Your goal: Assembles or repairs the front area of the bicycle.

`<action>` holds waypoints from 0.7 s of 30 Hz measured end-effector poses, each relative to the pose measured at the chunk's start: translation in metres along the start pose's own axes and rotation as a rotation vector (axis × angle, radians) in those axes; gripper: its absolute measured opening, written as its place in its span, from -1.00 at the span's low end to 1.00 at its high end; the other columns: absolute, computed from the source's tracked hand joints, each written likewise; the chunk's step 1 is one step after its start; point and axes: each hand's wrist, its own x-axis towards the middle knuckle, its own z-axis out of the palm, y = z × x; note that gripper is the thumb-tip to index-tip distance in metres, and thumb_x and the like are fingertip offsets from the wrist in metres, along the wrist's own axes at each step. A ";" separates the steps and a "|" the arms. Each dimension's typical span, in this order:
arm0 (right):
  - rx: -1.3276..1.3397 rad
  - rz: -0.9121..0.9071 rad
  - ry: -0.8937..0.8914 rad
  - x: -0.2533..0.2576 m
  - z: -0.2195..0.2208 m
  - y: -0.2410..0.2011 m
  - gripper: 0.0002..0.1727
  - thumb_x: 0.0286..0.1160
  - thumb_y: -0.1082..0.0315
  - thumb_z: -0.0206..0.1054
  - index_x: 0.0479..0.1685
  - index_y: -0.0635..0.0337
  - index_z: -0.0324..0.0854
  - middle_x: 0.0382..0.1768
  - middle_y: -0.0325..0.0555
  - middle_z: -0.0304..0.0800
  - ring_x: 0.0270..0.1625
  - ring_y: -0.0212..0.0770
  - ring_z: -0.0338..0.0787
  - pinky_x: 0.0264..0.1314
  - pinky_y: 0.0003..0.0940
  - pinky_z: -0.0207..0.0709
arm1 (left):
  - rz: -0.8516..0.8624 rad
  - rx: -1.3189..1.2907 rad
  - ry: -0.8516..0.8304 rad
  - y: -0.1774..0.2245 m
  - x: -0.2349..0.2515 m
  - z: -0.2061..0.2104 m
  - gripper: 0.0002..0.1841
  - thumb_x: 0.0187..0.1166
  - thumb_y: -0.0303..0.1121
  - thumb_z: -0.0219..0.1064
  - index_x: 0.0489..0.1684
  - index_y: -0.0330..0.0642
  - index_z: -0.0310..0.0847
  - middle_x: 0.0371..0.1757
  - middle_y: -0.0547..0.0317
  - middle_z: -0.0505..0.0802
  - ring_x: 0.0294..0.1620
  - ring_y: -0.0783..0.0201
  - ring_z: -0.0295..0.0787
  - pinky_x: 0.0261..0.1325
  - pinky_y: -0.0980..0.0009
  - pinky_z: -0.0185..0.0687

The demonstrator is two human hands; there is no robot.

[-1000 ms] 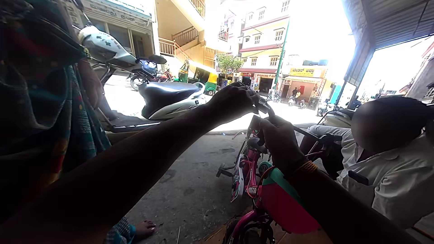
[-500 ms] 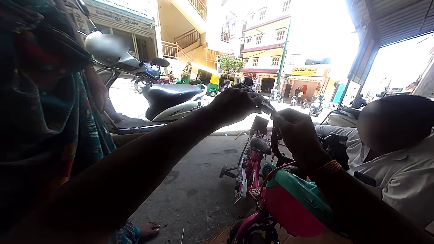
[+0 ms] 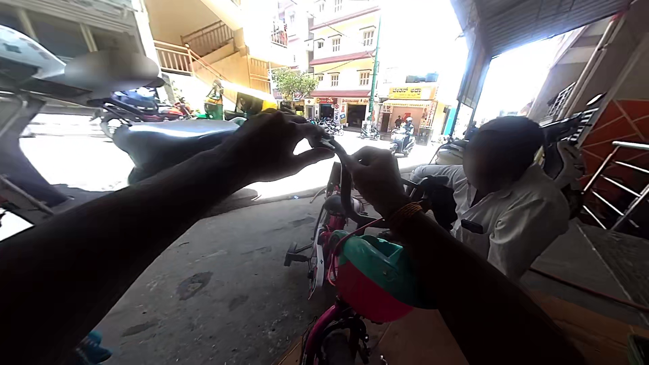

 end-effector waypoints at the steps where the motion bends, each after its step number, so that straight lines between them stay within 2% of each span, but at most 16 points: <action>1: 0.041 -0.008 -0.002 0.000 0.000 0.002 -0.76 0.60 0.11 0.38 -0.32 0.04 0.78 -0.59 -0.26 0.75 -0.57 -0.30 0.68 -0.45 -0.21 0.56 | -0.014 -0.021 0.033 0.003 0.002 0.003 -0.42 0.68 0.33 0.03 0.14 0.15 0.82 0.04 0.15 0.90 0.09 0.10 0.85 0.14 -0.09 0.67; 3: 0.177 -0.037 -0.041 0.001 0.000 0.007 -0.83 0.57 0.24 0.42 -0.08 0.14 0.71 -0.47 -0.17 0.81 -0.53 -0.30 0.74 -0.42 -0.27 0.64 | -0.032 -0.058 0.087 0.007 0.006 0.007 -0.42 0.64 0.32 0.07 0.04 0.08 0.82 -0.09 0.08 0.88 -0.07 0.01 0.85 -0.07 -0.16 0.66; 4: 0.254 -0.059 -0.069 0.004 0.000 0.014 -0.78 0.54 0.30 0.42 0.05 0.18 0.66 -0.37 -0.12 0.83 -0.44 -0.27 0.77 -0.36 -0.26 0.65 | -0.026 -0.071 0.104 0.008 0.008 0.009 -0.42 0.64 0.32 0.08 0.03 0.06 0.82 -0.12 0.08 0.88 -0.10 0.00 0.84 -0.09 -0.17 0.65; 7: 0.461 -0.240 -0.125 0.024 0.010 0.057 -0.66 0.45 0.44 0.39 0.16 0.37 0.53 -0.21 0.11 0.80 -0.31 -0.15 0.80 -0.35 -0.27 0.71 | 0.017 -0.036 0.149 0.003 0.012 0.019 -0.45 0.62 0.32 0.08 -0.10 0.05 0.76 -0.29 0.14 0.83 -0.25 0.04 0.80 -0.23 -0.14 0.60; 8: 0.435 -0.210 -0.141 0.021 0.005 0.055 -0.69 0.44 0.46 0.39 0.13 0.36 0.55 -0.19 0.10 0.80 -0.27 -0.14 0.81 -0.29 -0.22 0.71 | 0.012 0.002 0.160 0.000 0.012 0.024 -0.46 0.59 0.33 0.08 -0.18 0.07 0.69 -0.37 0.17 0.77 -0.33 0.05 0.76 -0.31 -0.12 0.55; 10: 0.292 -0.094 -0.152 0.009 -0.010 0.033 -0.80 0.43 0.47 0.39 -0.01 0.28 0.66 -0.22 0.00 0.79 -0.23 -0.15 0.78 -0.16 -0.12 0.67 | -0.028 0.053 0.151 0.003 0.014 0.028 -0.45 0.54 0.34 0.08 -0.24 0.03 0.62 -0.43 0.13 0.72 -0.37 -0.02 0.72 -0.34 -0.14 0.48; 13: 0.101 -0.078 -0.105 0.003 -0.015 0.029 -0.91 0.48 0.34 0.44 -0.26 0.16 0.75 -0.43 -0.14 0.80 -0.37 -0.24 0.77 -0.28 -0.15 0.62 | -0.058 0.072 0.113 0.015 0.018 0.021 -0.37 0.51 0.34 0.07 -0.23 -0.14 0.60 -0.40 -0.06 0.74 -0.30 -0.21 0.75 -0.25 -0.27 0.48; 15: 0.088 -0.039 -0.094 0.002 -0.017 0.031 -0.90 0.47 0.32 0.43 -0.29 0.15 0.77 -0.47 -0.16 0.78 -0.43 -0.24 0.74 -0.34 -0.14 0.61 | -0.025 0.092 0.108 0.013 0.018 0.021 -0.33 0.45 0.38 0.06 -0.18 -0.15 0.61 -0.35 -0.07 0.75 -0.23 -0.22 0.76 -0.18 -0.28 0.49; 17: 0.150 -0.014 -0.079 0.003 -0.018 0.030 -0.90 0.46 0.30 0.45 -0.28 0.14 0.79 -0.47 -0.17 0.81 -0.46 -0.27 0.73 -0.36 -0.18 0.59 | 0.011 0.115 0.100 0.008 0.013 0.024 -0.29 0.42 0.42 0.07 -0.05 -0.11 0.67 -0.23 -0.06 0.80 -0.10 -0.22 0.78 -0.05 -0.28 0.52; 19: 0.225 -0.110 -0.053 0.012 -0.007 0.037 -0.92 0.45 0.34 0.47 -0.27 0.14 0.81 -0.50 -0.17 0.82 -0.51 -0.30 0.73 -0.43 -0.24 0.59 | 0.048 0.141 0.109 0.002 0.007 0.028 -0.37 0.48 0.35 0.10 0.00 -0.05 0.65 -0.17 -0.02 0.80 -0.04 -0.18 0.77 0.07 -0.23 0.51; 21: 0.242 -0.251 0.026 0.031 0.017 0.051 -0.91 0.40 0.29 0.54 -0.31 0.09 0.82 -0.57 -0.21 0.80 -0.60 -0.35 0.71 -0.61 -0.31 0.57 | 0.062 0.159 0.117 -0.002 0.004 0.032 -0.46 0.56 0.28 0.11 -0.01 -0.02 0.64 -0.14 0.01 0.80 0.00 -0.15 0.76 0.14 -0.20 0.52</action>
